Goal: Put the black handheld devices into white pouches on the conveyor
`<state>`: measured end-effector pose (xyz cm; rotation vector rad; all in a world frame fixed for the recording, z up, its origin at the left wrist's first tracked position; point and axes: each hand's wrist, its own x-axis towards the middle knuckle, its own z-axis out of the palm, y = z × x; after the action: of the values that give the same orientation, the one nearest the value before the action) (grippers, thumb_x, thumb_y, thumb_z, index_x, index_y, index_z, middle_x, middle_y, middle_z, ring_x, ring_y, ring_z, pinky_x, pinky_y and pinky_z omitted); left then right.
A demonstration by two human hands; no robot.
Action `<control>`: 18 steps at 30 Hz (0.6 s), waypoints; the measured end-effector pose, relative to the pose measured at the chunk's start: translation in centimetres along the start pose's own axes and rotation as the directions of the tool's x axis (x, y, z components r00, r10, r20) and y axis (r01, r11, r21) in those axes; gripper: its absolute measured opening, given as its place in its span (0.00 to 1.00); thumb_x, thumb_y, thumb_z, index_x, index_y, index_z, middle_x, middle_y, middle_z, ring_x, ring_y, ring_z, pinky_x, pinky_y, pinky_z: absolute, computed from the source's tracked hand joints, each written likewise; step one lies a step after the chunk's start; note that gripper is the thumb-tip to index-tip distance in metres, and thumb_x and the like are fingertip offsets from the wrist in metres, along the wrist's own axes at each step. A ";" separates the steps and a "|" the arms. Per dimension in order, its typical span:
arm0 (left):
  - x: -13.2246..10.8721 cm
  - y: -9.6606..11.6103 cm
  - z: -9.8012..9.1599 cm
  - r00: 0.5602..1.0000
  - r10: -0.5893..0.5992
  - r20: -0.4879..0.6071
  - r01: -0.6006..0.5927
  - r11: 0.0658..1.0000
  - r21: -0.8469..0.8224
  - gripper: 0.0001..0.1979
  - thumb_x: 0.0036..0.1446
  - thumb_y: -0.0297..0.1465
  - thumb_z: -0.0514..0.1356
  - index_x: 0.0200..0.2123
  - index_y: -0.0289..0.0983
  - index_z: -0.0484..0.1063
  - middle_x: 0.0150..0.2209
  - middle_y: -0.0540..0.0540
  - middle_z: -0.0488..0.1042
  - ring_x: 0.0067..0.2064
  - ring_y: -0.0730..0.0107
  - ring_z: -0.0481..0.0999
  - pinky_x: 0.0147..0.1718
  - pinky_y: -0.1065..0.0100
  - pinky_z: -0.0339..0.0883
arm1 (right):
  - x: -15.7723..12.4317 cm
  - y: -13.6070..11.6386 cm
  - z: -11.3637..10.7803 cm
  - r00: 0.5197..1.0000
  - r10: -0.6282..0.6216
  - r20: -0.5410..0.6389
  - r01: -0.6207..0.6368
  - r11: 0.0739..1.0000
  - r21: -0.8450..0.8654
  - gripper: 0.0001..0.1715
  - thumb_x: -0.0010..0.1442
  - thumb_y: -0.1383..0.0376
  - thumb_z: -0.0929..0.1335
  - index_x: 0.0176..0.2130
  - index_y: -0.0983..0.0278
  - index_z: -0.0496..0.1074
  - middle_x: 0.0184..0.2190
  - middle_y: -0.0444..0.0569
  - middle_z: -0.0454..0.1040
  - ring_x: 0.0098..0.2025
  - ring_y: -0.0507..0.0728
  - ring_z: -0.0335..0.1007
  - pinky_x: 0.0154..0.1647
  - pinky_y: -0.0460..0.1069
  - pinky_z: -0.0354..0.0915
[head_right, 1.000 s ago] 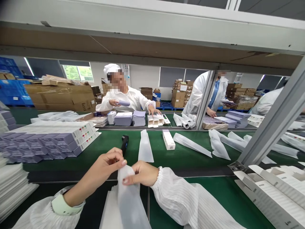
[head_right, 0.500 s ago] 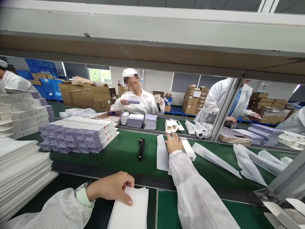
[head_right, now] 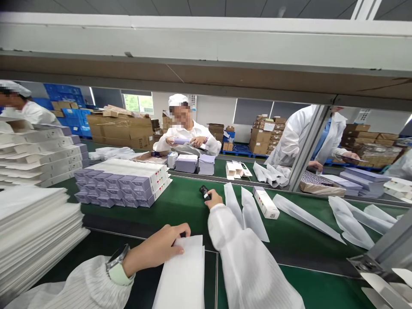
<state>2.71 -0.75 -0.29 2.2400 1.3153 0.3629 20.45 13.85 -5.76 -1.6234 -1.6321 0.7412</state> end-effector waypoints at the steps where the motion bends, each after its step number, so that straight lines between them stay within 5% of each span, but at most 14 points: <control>1: -0.1 0.0 0.0 1.000 0.004 0.002 -0.004 1.000 -0.003 0.08 0.46 0.28 0.52 0.33 0.40 0.65 0.24 0.52 0.63 0.33 0.69 0.63 0.24 0.74 0.51 | -0.2 0.3 -0.9 1.000 0.009 0.013 -0.010 0.997 0.073 0.20 0.42 0.68 0.68 0.39 0.62 0.63 0.26 0.45 0.66 0.33 0.58 0.67 0.35 0.55 0.61; 4: -0.1 -0.3 0.3 0.999 0.048 -0.004 -0.048 0.998 -0.033 0.05 0.49 0.31 0.51 0.26 0.37 0.65 0.29 0.51 0.65 0.32 0.71 0.65 0.26 0.74 0.53 | -1.7 -0.1 -3.2 0.998 -0.024 0.063 0.003 0.949 0.314 0.32 0.45 0.62 0.66 0.48 0.60 0.52 0.26 0.43 0.67 0.33 0.57 0.68 0.30 0.52 0.64; 7: 0.2 -0.5 0.5 0.994 0.081 -0.071 -0.084 0.996 -0.043 0.10 0.49 0.33 0.52 0.20 0.35 0.65 0.35 0.49 0.64 0.35 0.71 0.65 0.31 0.73 0.55 | -4.5 -2.0 -5.0 0.971 -0.152 0.186 -0.014 0.737 0.675 0.44 0.39 0.64 0.70 0.51 0.52 0.45 0.28 0.41 0.67 0.35 0.58 0.68 0.30 0.52 0.65; 10: 0.3 -0.4 0.6 0.988 0.115 -0.099 -0.116 0.993 -0.003 0.06 0.49 0.29 0.51 0.24 0.36 0.67 0.33 0.49 0.64 0.36 0.70 0.64 0.32 0.73 0.55 | -7.0 -4.2 -6.0 0.942 -0.241 0.235 -0.060 0.565 0.823 0.48 0.35 0.68 0.73 0.49 0.49 0.46 0.26 0.40 0.67 0.34 0.59 0.69 0.27 0.51 0.65; 13: 0.0 -0.2 0.5 0.989 0.120 -0.090 -0.118 0.993 0.022 0.10 0.48 0.25 0.50 0.36 0.39 0.64 0.29 0.51 0.65 0.31 0.71 0.64 0.24 0.74 0.53 | -8.5 -5.6 -6.1 0.942 -0.274 0.194 -0.008 0.559 0.829 0.50 0.36 0.68 0.72 0.51 0.49 0.44 0.27 0.41 0.66 0.33 0.59 0.69 0.25 0.50 0.65; 18: -0.2 -0.4 0.5 0.983 0.157 -0.096 -0.148 0.985 0.091 0.07 0.47 0.23 0.48 0.27 0.38 0.64 0.29 0.52 0.64 0.27 0.75 0.64 0.24 0.75 0.53 | -9.0 -5.9 -5.2 0.929 -0.342 0.144 0.092 0.589 0.803 0.48 0.36 0.70 0.72 0.49 0.51 0.45 0.31 0.42 0.66 0.33 0.55 0.68 0.30 0.50 0.66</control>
<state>2.58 -0.96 -0.95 2.4287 1.2329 0.4925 20.79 4.18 1.26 -0.6665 -1.3326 1.3698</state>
